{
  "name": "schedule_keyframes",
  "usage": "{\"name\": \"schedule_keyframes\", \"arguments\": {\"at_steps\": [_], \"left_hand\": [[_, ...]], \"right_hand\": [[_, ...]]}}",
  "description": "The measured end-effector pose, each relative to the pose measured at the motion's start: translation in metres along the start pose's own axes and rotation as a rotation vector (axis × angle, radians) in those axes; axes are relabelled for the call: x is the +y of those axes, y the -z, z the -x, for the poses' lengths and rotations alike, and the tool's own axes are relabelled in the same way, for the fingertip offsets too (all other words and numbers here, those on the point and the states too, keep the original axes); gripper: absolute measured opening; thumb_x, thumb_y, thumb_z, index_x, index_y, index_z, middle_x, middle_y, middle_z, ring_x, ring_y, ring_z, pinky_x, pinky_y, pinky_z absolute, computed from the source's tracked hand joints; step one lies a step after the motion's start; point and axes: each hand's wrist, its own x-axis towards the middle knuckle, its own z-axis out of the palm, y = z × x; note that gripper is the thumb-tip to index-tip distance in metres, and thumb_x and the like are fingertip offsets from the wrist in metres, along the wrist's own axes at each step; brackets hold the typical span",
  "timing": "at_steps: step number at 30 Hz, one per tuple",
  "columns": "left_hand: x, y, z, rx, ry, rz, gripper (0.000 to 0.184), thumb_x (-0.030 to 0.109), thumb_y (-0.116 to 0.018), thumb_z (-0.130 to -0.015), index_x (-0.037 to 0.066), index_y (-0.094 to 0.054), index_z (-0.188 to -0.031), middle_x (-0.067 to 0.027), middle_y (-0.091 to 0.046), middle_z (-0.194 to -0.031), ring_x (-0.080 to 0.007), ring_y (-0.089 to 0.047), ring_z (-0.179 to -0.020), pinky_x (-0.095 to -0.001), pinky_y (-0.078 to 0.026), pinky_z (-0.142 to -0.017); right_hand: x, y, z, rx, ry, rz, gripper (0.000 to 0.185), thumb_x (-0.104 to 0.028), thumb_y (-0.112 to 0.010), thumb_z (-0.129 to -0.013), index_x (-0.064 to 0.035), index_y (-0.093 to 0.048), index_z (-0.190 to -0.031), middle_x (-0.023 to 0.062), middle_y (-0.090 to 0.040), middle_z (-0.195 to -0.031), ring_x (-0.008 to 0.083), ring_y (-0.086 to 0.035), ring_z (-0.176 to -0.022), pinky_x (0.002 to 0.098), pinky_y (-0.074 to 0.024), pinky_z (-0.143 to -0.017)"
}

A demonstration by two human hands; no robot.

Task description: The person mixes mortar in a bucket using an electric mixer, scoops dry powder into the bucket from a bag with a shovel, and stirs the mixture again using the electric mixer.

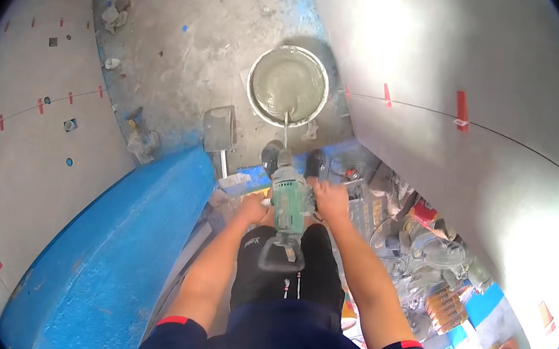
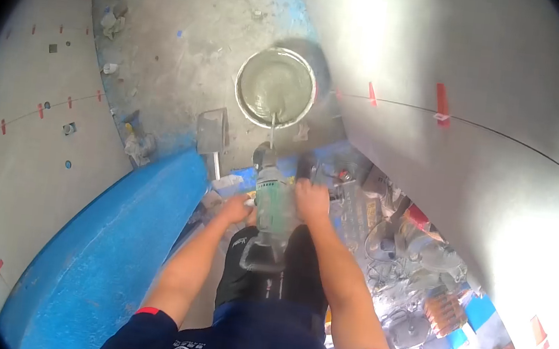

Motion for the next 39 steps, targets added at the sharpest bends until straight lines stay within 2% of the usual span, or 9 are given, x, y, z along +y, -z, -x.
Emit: {"name": "schedule_keyframes", "arguments": {"at_steps": [2, 3, 5, 15, 18, 19, 20, 29, 39], "left_hand": [[0.005, -0.002, 0.005, -0.019, 0.011, 0.049, 0.045, 0.026, -0.068, -0.078, 0.004, -0.064, -0.117, -0.0254, -0.063, -0.116, -0.0406, -0.059, -0.11, -0.046, -0.046, -0.095], [-0.031, 0.072, -0.02, 0.121, 0.066, -0.02, 0.045, 0.026, -0.068, -0.078, 0.003, -0.064, -0.117, -0.0253, -0.063, -0.115, -0.0404, -0.059, -0.11, -0.0461, -0.046, -0.095], [-0.022, 0.062, -0.023, 0.157, 0.022, -0.09, 0.049, 0.026, -0.062, -0.078, -0.001, -0.063, -0.119, -0.0242, -0.064, -0.115, -0.0392, -0.06, -0.109, -0.0445, -0.048, -0.095], [0.01, 0.011, 0.008, 0.005, 0.05, -0.017, 0.046, 0.031, -0.064, -0.078, 0.001, -0.065, -0.113, -0.0235, -0.064, -0.115, -0.0383, -0.06, -0.11, -0.0457, -0.049, -0.093], [0.01, 0.011, 0.011, 0.049, 0.042, -0.061, 0.046, 0.033, -0.065, -0.079, 0.005, -0.066, -0.114, -0.0233, -0.065, -0.113, -0.0392, -0.062, -0.107, -0.0466, -0.049, -0.091], [0.004, 0.009, 0.01, -0.061, 0.089, -0.009, 0.045, 0.032, -0.064, -0.078, 0.007, -0.066, -0.116, -0.0235, -0.065, -0.113, -0.0395, -0.062, -0.106, -0.0466, -0.049, -0.092], [0.002, 0.005, 0.007, -0.031, 0.084, -0.015, 0.045, 0.031, -0.064, -0.078, 0.007, -0.066, -0.117, -0.0235, -0.065, -0.113, -0.0394, -0.062, -0.106, -0.0463, -0.049, -0.092], [-0.007, -0.009, 0.014, -0.108, 0.073, -0.045, 0.055, 0.033, -0.071, -0.077, 0.003, -0.062, -0.122, -0.0245, -0.063, -0.118, -0.0384, -0.06, -0.112, -0.0445, -0.047, -0.095], [0.011, -0.009, 0.026, -0.131, 0.079, -0.048, 0.057, 0.036, -0.069, -0.076, 0.012, -0.06, -0.128, -0.0238, -0.065, -0.114, -0.0386, -0.062, -0.108, -0.0447, -0.048, -0.094]], "right_hand": [[-0.004, 0.009, 0.013, 0.031, -0.011, 0.012, 0.034, -0.016, -0.065, -0.074, -0.0079, -0.059, -0.106, 0.0107, -0.06, -0.107, 0.0247, -0.065, -0.086, 0.0409, -0.0461, -0.076], [-0.04, 0.01, -0.071, 0.184, 0.072, -0.061, 0.034, -0.016, -0.065, -0.074, -0.0079, -0.059, -0.106, 0.0107, -0.06, -0.107, 0.0247, -0.065, -0.086, 0.0409, -0.0461, -0.076], [-0.03, 0.011, -0.069, 0.147, 0.046, -0.006, 0.031, -0.016, -0.065, -0.075, -0.008, -0.06, -0.104, 0.0113, -0.06, -0.107, 0.0249, -0.065, -0.085, 0.0408, -0.046, -0.076], [-0.015, 0.006, 0.004, 0.097, -0.034, -0.016, 0.022, -0.015, -0.061, -0.079, -0.0074, -0.063, -0.099, 0.0197, -0.056, -0.118, 0.0261, -0.065, -0.082, 0.04, -0.0474, -0.073], [-0.011, 0.002, 0.003, 0.12, -0.007, 0.004, 0.015, -0.015, -0.06, -0.079, -0.0084, -0.065, -0.092, 0.0196, -0.054, -0.121, 0.0264, -0.065, -0.079, 0.04, -0.0479, -0.072], [-0.016, -0.004, 0.011, 0.136, -0.018, -0.019, 0.014, -0.015, -0.06, -0.079, -0.0087, -0.065, -0.09, 0.0197, -0.054, -0.122, 0.0266, -0.065, -0.078, 0.04, -0.048, -0.071], [-0.018, -0.008, 0.014, 0.152, -0.028, 0.012, 0.019, -0.013, -0.062, -0.077, -0.0116, -0.058, -0.095, 0.0051, -0.062, -0.087, 0.0239, -0.065, -0.079, 0.0407, -0.047, -0.071], [-0.027, -0.014, 0.032, 0.16, -0.029, 0.036, 0.009, -0.015, -0.056, -0.082, -0.0129, -0.058, -0.091, 0.0046, -0.062, -0.085, 0.0235, -0.064, -0.077, 0.0412, -0.0451, -0.071], [-0.024, -0.015, 0.033, 0.204, -0.027, 0.059, 0.015, -0.016, -0.057, -0.081, -0.0113, -0.06, -0.096, 0.0086, -0.062, -0.095, 0.0243, -0.064, -0.08, 0.0405, -0.0456, -0.07]]}}
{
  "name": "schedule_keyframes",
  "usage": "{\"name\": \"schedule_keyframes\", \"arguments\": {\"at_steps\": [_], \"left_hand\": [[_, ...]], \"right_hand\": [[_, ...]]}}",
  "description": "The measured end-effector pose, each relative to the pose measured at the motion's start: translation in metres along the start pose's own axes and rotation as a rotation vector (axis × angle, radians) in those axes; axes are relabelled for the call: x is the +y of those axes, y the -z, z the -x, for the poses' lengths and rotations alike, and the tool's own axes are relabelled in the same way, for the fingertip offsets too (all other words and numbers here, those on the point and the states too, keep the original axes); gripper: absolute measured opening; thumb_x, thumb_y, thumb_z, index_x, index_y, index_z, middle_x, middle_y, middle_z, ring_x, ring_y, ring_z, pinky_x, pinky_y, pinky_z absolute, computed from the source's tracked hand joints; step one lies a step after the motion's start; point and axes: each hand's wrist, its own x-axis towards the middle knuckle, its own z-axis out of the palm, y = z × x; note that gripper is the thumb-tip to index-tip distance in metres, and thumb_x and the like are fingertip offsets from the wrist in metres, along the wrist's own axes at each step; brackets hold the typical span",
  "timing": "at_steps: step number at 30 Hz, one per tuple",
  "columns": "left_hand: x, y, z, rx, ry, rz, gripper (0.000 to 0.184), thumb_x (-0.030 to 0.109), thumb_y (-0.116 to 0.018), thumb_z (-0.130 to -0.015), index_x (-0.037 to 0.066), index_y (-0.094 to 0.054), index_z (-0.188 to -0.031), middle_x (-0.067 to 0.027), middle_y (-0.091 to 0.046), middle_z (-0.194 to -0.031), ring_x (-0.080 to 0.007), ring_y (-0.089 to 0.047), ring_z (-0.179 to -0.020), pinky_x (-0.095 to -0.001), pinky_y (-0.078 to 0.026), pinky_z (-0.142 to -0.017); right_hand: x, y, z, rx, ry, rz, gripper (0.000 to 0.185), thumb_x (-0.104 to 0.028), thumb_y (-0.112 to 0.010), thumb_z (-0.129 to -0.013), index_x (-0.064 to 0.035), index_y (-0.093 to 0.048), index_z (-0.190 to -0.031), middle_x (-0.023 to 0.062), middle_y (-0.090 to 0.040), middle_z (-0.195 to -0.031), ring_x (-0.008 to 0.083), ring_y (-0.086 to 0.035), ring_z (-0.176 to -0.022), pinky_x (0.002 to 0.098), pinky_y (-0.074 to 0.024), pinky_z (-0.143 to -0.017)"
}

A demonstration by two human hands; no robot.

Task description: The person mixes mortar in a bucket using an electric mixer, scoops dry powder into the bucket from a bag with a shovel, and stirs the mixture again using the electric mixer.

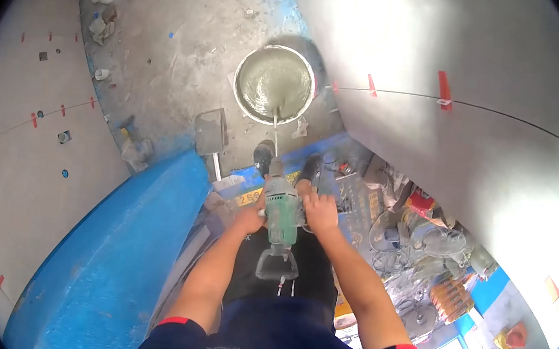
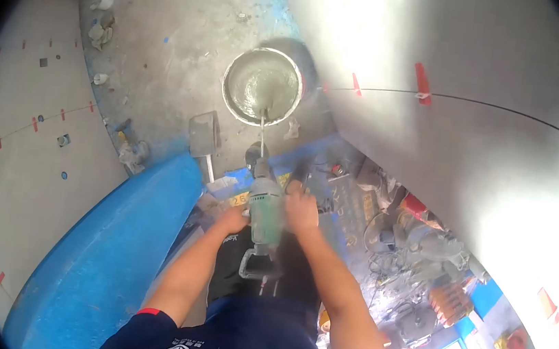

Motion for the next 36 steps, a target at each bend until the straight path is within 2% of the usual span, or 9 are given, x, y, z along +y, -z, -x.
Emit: {"name": "schedule_keyframes", "arguments": {"at_steps": [4, 12, 16, 20, 22, 25, 28, 33, 36], "left_hand": [[-0.002, -0.002, 0.001, 0.004, -0.001, -0.055, 0.057, 0.037, -0.066, -0.077, 0.012, -0.06, -0.128, -0.0233, -0.065, -0.115, -0.0394, -0.06, -0.11, -0.045, -0.047, -0.096], [0.015, 0.001, 0.021, -0.018, 0.062, -0.084, 0.054, 0.037, -0.064, -0.078, 0.011, -0.062, -0.126, -0.0223, -0.063, -0.12, -0.0388, -0.058, -0.115, -0.0466, -0.045, -0.099], [-0.009, -0.031, 0.004, 0.071, -0.001, -0.199, 0.054, 0.039, -0.061, -0.081, 0.015, -0.058, -0.129, -0.0193, -0.061, -0.126, -0.0359, -0.057, -0.118, -0.0464, -0.044, -0.1], [-0.01, -0.024, -0.009, 0.056, 0.109, -0.172, 0.058, 0.048, -0.052, -0.085, 0.015, -0.055, -0.133, -0.0177, -0.057, -0.133, -0.035, -0.05, -0.127, -0.0544, -0.035, -0.106], [0.0, -0.01, 0.008, 0.162, 0.109, -0.214, 0.055, 0.047, -0.057, -0.084, 0.018, -0.058, -0.131, -0.0167, -0.057, -0.132, -0.0351, -0.053, -0.123, -0.0485, -0.04, -0.104], [-0.01, 0.021, 0.017, 0.187, 0.035, -0.358, 0.057, 0.049, -0.053, -0.086, 0.014, -0.057, -0.13, -0.0132, -0.056, -0.136, -0.031, -0.047, -0.129, -0.0559, -0.025, -0.112], [-0.037, 0.059, 0.018, 0.359, 0.005, -0.606, 0.045, 0.043, -0.059, -0.084, 0.016, -0.063, -0.119, -0.0092, -0.063, -0.123, -0.0266, -0.052, -0.123, -0.0571, -0.025, -0.112], [-0.046, 0.161, 0.021, 0.325, 0.001, -0.984, 0.029, 0.028, -0.059, -0.082, 0.015, -0.067, -0.107, -0.0056, -0.065, -0.113, -0.024, -0.055, -0.116, -0.0604, -0.022, -0.112], [-0.058, 0.2, 0.007, 0.353, -0.003, -1.097, 0.027, 0.02, -0.057, -0.082, 0.014, -0.067, -0.106, -0.0041, -0.064, -0.111, -0.023, -0.052, -0.121, -0.0607, -0.018, -0.114]], "right_hand": [[-0.001, 0.006, 0.007, -0.11, 0.027, -0.062, 0.018, -0.018, -0.055, -0.084, -0.012, -0.06, -0.1, 0.0072, -0.063, -0.097, 0.024, -0.063, -0.082, 0.0416, -0.044, -0.072], [-0.004, 0.004, 0.018, -0.019, 0.049, 0.023, 0.01, -0.017, -0.057, -0.081, -0.0128, -0.059, -0.09, 0.0044, -0.058, -0.083, 0.0227, -0.062, -0.078, 0.0405, -0.043, -0.069], [-0.008, 0.01, 0.015, 0.037, 0.062, 0.085, 0.013, -0.018, -0.058, -0.082, -0.0123, -0.058, -0.094, 0.0054, -0.056, -0.09, 0.022, -0.062, -0.08, 0.0391, -0.044, -0.072], [-0.009, 0.011, 0.007, -0.025, 0.026, 0.056, 0.018, -0.017, -0.058, -0.083, -0.0125, -0.059, -0.1, 0.0065, -0.056, -0.1, 0.0221, -0.064, -0.084, 0.0386, -0.0453, -0.079], [-0.006, 0.008, -0.003, -0.069, -0.001, 0.009, 0.02, -0.017, -0.061, -0.08, -0.0122, -0.061, -0.1, 0.0074, -0.057, -0.099, 0.0221, -0.065, -0.086, 0.038, -0.0464, -0.08], [-0.012, -0.004, -0.005, 0.058, -0.08, -0.128, 0.018, -0.015, -0.064, -0.075, -0.011, -0.064, -0.093, 0.0078, -0.06, -0.095, 0.0231, -0.066, -0.083, 0.0375, -0.0483, -0.073], [-0.053, -0.019, -0.003, 0.023, -0.166, -0.275, 0.026, -0.014, -0.066, -0.074, -0.0098, -0.06, -0.1, 0.0092, -0.061, -0.093, 0.0265, -0.067, -0.086, 0.0413, -0.0497, -0.07], [-0.134, -0.042, -0.026, -0.097, -0.288, -0.732, 0.059, -0.02, -0.083, -0.062, -0.0071, -0.052, -0.111, 0.0136, -0.06, -0.101, 0.0338, -0.064, -0.095, 0.0458, -0.0518, -0.079], [-0.167, -0.023, -0.045, -0.22, -0.316, -0.99, 0.063, -0.024, -0.082, -0.066, -0.0068, -0.048, -0.116, 0.0169, -0.056, -0.113, 0.0379, -0.061, -0.102, 0.0457, -0.051, -0.084]]}}
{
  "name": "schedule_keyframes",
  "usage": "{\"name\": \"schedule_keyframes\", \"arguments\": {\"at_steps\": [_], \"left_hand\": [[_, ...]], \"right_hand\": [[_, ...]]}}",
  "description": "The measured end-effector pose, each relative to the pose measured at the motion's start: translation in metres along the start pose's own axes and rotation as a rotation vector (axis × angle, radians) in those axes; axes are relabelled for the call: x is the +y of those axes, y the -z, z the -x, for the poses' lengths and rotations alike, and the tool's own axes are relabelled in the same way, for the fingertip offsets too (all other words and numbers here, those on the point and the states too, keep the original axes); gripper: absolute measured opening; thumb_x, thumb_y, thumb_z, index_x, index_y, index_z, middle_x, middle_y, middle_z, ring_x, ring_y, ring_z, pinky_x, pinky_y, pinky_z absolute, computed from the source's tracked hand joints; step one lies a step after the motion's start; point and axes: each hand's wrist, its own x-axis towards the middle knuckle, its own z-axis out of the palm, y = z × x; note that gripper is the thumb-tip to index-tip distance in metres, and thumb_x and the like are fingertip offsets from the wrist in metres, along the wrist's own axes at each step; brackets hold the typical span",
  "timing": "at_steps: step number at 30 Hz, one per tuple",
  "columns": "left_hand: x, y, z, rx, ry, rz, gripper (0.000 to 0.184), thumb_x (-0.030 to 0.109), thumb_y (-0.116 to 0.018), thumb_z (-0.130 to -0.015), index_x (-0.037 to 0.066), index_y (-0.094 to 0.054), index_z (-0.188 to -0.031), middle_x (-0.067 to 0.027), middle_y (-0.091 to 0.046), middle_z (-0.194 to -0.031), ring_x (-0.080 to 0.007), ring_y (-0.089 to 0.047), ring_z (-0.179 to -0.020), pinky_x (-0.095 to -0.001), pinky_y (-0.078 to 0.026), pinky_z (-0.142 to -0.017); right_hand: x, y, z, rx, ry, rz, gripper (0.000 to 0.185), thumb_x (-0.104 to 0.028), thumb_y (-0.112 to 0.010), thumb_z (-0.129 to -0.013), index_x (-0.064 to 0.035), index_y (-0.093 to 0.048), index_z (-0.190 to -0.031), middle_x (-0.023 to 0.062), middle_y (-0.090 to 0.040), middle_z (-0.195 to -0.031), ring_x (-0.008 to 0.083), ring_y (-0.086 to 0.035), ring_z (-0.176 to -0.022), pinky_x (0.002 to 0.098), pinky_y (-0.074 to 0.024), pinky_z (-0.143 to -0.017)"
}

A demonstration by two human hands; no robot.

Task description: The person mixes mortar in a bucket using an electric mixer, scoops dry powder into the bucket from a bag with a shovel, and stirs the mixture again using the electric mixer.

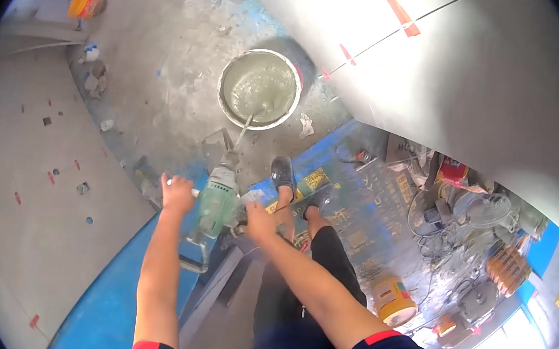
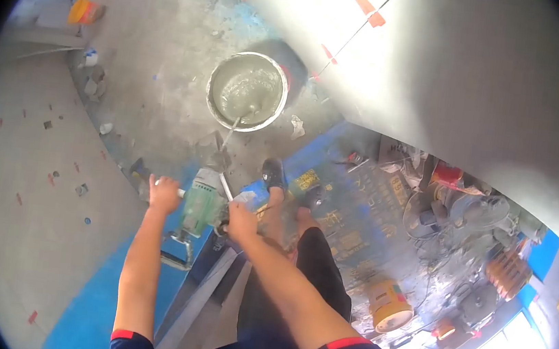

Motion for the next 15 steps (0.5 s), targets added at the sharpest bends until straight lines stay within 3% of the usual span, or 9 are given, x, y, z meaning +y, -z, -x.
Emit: {"name": "schedule_keyframes", "arguments": {"at_steps": [7, 10, 12, 14, 15], "left_hand": [[-0.038, 0.015, -0.022, 0.051, 0.022, -0.03, 0.023, 0.013, -0.057, -0.08, 0.013, -0.068, -0.1, -0.0056, -0.063, -0.109, -0.0243, -0.05, -0.121, -0.0594, -0.017, -0.115], [-0.037, 0.0, -0.013, 0.06, 0.022, -0.001, 0.028, 0.021, -0.062, -0.08, 0.014, -0.066, -0.107, -0.0047, -0.061, -0.117, -0.0241, -0.047, -0.125, -0.0591, -0.02, -0.113], [-0.034, -0.016, -0.018, 0.084, 0.064, 0.028, 0.029, 0.021, -0.061, -0.081, 0.013, -0.065, -0.108, -0.0061, -0.06, -0.118, -0.0258, -0.044, -0.128, -0.0592, -0.02, -0.113], [-0.031, -0.026, -0.021, 0.115, 0.082, 0.096, 0.031, 0.019, -0.06, -0.081, 0.012, -0.064, -0.111, -0.0064, -0.058, -0.121, -0.0261, -0.042, -0.13, -0.0591, -0.021, -0.112], [-0.024, -0.018, -0.018, 0.118, 0.116, 0.124, 0.035, 0.019, -0.06, -0.08, 0.012, -0.062, -0.114, -0.0073, -0.057, -0.123, -0.0268, -0.042, -0.129, -0.0594, -0.021, -0.112]], "right_hand": [[-0.032, -0.019, -0.026, -0.084, 0.016, -0.181, 0.071, -0.025, -0.082, -0.07, -0.003, -0.044, -0.125, 0.0206, -0.051, -0.123, 0.0413, -0.055, -0.113, 0.0476, -0.0484, -0.09], [-0.031, 0.021, -0.004, -0.041, 0.131, 0.034, 0.075, -0.033, -0.081, -0.07, -0.0058, -0.044, -0.129, 0.0198, -0.049, -0.126, 0.0379, -0.053, -0.115, 0.0449, -0.0469, -0.092], [-0.005, 0.051, 0.006, 0.089, 0.164, 0.082, 0.069, -0.032, -0.08, -0.07, -0.0068, -0.049, -0.126, 0.0193, -0.052, -0.123, 0.0373, -0.054, -0.113, 0.044, -0.0469, -0.092], [0.029, 0.094, 0.026, 0.266, 0.207, 0.087, 0.051, -0.031, -0.074, -0.076, -0.0088, -0.058, -0.119, 0.0149, -0.058, -0.113, 0.0372, -0.057, -0.11, 0.0512, -0.044, -0.092], [0.043, 0.122, 0.043, 0.297, 0.098, 0.032, 0.043, -0.029, -0.069, -0.078, -0.0072, -0.062, -0.114, 0.0154, -0.06, -0.11, 0.0348, -0.058, -0.11, 0.0478, -0.0468, -0.091]]}}
